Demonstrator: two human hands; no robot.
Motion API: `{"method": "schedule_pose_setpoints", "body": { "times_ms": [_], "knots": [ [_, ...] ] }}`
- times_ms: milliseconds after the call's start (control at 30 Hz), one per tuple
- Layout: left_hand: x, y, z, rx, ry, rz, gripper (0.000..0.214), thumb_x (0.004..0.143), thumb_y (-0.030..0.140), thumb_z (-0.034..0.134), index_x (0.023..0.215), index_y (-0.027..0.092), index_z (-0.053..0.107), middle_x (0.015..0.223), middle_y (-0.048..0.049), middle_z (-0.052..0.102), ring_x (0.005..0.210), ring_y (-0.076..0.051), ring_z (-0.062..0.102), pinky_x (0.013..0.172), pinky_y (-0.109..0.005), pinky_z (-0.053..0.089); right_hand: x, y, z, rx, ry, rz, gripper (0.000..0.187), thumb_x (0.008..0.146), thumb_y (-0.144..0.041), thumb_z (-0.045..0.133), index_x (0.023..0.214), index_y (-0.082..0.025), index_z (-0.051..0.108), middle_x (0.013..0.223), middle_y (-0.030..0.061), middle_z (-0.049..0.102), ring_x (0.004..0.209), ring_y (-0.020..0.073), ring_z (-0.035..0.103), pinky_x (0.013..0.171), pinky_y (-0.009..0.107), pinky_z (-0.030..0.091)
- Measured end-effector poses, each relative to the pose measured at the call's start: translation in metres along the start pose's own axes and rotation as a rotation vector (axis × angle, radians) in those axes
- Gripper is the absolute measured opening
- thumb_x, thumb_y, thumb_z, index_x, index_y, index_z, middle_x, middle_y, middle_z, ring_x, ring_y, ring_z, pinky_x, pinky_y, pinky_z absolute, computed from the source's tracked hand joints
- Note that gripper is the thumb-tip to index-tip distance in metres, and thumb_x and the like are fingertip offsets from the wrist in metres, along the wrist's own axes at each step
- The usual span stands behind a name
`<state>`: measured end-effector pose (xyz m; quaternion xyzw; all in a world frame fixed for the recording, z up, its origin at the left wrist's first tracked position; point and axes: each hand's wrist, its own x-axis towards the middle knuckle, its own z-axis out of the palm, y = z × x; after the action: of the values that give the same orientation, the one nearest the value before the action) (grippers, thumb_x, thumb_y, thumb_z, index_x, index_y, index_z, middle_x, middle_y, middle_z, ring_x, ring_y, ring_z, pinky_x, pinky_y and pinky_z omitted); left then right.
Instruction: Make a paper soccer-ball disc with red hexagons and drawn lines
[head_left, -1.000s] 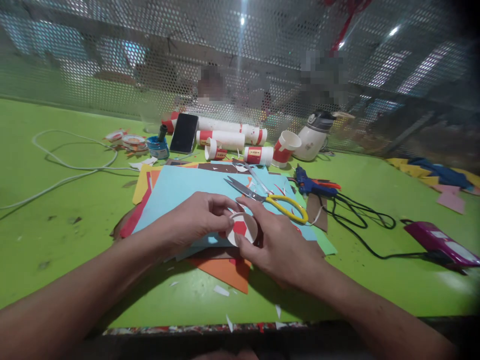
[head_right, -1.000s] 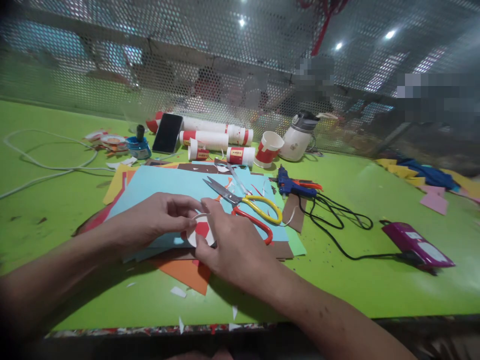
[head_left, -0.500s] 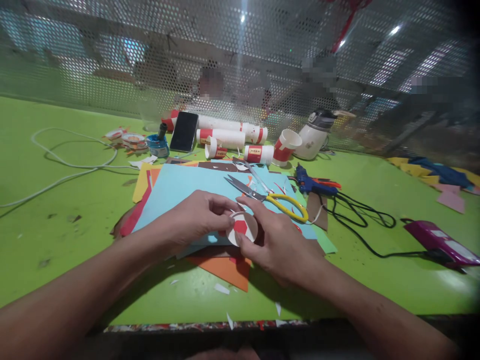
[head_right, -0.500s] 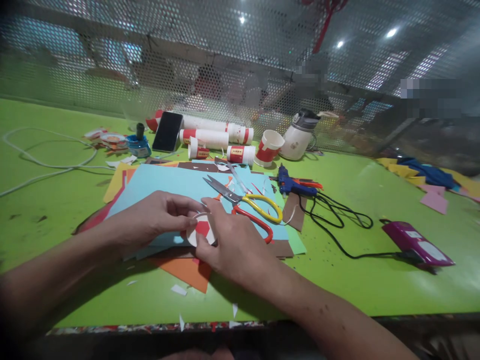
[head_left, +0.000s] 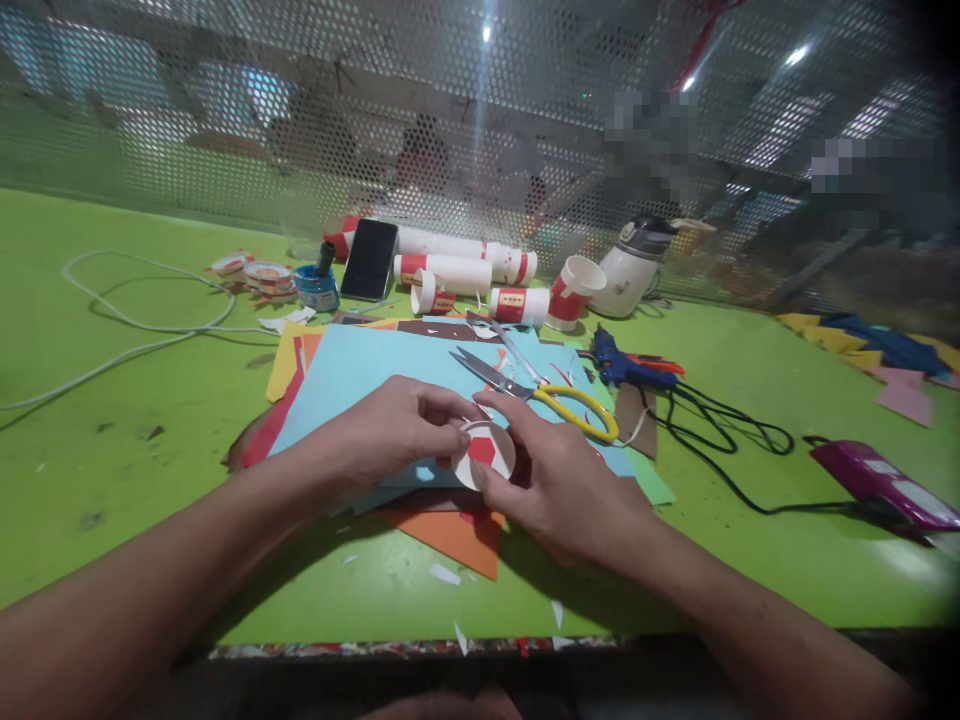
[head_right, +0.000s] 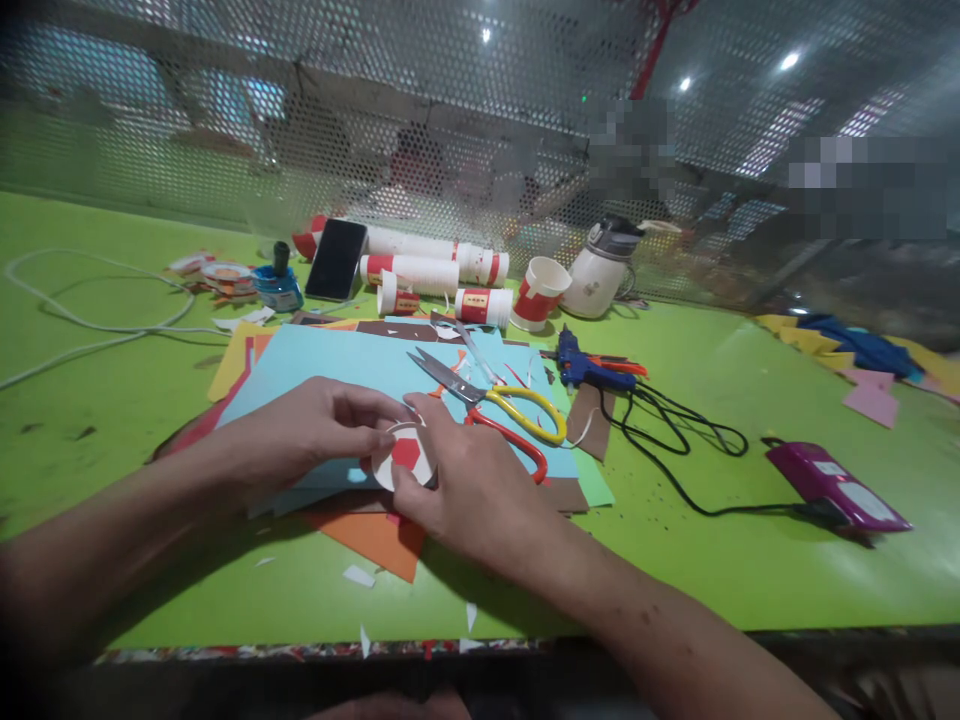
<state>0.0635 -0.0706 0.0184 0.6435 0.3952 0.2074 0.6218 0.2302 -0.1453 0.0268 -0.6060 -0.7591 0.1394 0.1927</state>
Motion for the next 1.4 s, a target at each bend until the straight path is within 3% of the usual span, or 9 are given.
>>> {"method": "schedule_pose_setpoints", "body": {
  "times_ms": [167,367,633,800,900,1067,1167,1300,1400],
  "knots": [
    [0.001,-0.002,0.0,-0.05,-0.002,0.001,0.023,0.065,0.015,0.066,0.087,0.016,0.072,0.058,0.0044,0.06,0.059,-0.012,0.053,0.06,-0.023,0.04,0.001,0.004,-0.001,0.118,-0.05,0.034,0.053,0.082,-0.028,0.057,0.133,-0.018,0.047,0.067,-0.0003,0.062,0.057,0.0163,0.057,0.051,0.026,0.041],
    [0.001,-0.003,0.0,-0.076,-0.015,0.014,0.027,0.066,0.021,0.07,0.093,0.015,0.071,0.062,0.0017,0.062,0.06,-0.014,0.054,0.061,-0.025,0.04,0.009,0.02,-0.012,0.573,-0.159,0.145,0.039,0.09,-0.025,0.047,0.128,-0.019,0.047,0.06,-0.0047,0.056,0.049,0.0131,0.056,0.049,0.025,0.046],
    [0.001,0.0,0.001,-0.272,-0.053,-0.011,0.025,0.061,0.016,0.065,0.084,0.013,0.074,0.067,-0.0014,0.064,0.065,-0.014,0.053,0.062,-0.026,0.039,0.015,0.026,-0.017,0.658,-0.202,0.167,0.029,0.093,-0.027,0.047,0.12,-0.019,0.054,0.056,-0.0049,0.055,0.05,0.012,0.056,0.046,0.022,0.043],
    [0.001,0.0,-0.001,-0.285,-0.069,-0.022,0.026,0.059,0.015,0.066,0.084,0.013,0.075,0.068,-0.0025,0.067,0.068,-0.015,0.055,0.063,-0.026,0.04,0.016,0.028,-0.014,0.616,-0.154,0.135,0.029,0.093,-0.029,0.049,0.118,-0.017,0.057,0.058,-0.0055,0.05,0.052,0.0107,0.05,0.047,0.022,0.04],
    [0.0,0.0,-0.002,-0.299,-0.078,-0.021,0.026,0.06,0.014,0.066,0.085,0.012,0.075,0.069,-0.0035,0.067,0.068,-0.015,0.056,0.063,-0.025,0.041,0.015,0.028,-0.013,0.547,-0.072,0.084,0.029,0.092,-0.026,0.051,0.117,-0.017,0.058,0.063,-0.0032,0.056,0.055,0.0113,0.052,0.05,0.023,0.04],
    [0.0,0.002,-0.004,-0.343,-0.065,-0.011,0.026,0.062,0.012,0.067,0.086,0.009,0.075,0.067,-0.0038,0.066,0.063,-0.013,0.053,0.062,-0.026,0.042,0.009,0.023,-0.019,0.345,0.186,-0.235,0.018,0.089,-0.018,0.055,0.104,-0.017,0.065,0.101,0.0081,0.067,0.093,0.0182,0.062,0.083,0.035,0.049],
    [-0.001,0.005,-0.005,-0.36,-0.05,-0.013,0.027,0.06,0.01,0.067,0.086,0.009,0.075,0.065,-0.0029,0.065,0.062,-0.013,0.054,0.064,-0.027,0.042,0.006,0.021,-0.024,0.223,0.108,-0.399,0.023,0.089,-0.017,0.056,0.11,-0.02,0.064,0.112,0.0102,0.062,0.111,0.0216,0.056,0.095,0.04,0.045],
    [-0.002,0.006,-0.009,-0.351,-0.073,0.007,0.026,0.066,0.011,0.067,0.091,0.01,0.074,0.075,-0.0051,0.068,0.067,-0.014,0.056,0.068,-0.027,0.043,0.003,0.024,-0.025,0.145,-0.046,-0.399,0.043,0.084,-0.021,0.066,0.125,-0.022,0.055,0.13,0.012,0.052,0.124,0.0237,0.046,0.104,0.043,0.04],
    [-0.004,0.007,-0.01,-0.325,-0.109,0.04,0.024,0.071,0.012,0.065,0.094,0.012,0.073,0.08,-0.006,0.07,0.071,-0.015,0.058,0.069,-0.027,0.042,0.002,0.025,-0.024,0.147,-0.062,-0.387,0.05,0.081,-0.023,0.07,0.128,-0.02,0.052,0.131,0.0118,0.05,0.126,0.0217,0.044,0.107,0.039,0.037]
  ]
}}
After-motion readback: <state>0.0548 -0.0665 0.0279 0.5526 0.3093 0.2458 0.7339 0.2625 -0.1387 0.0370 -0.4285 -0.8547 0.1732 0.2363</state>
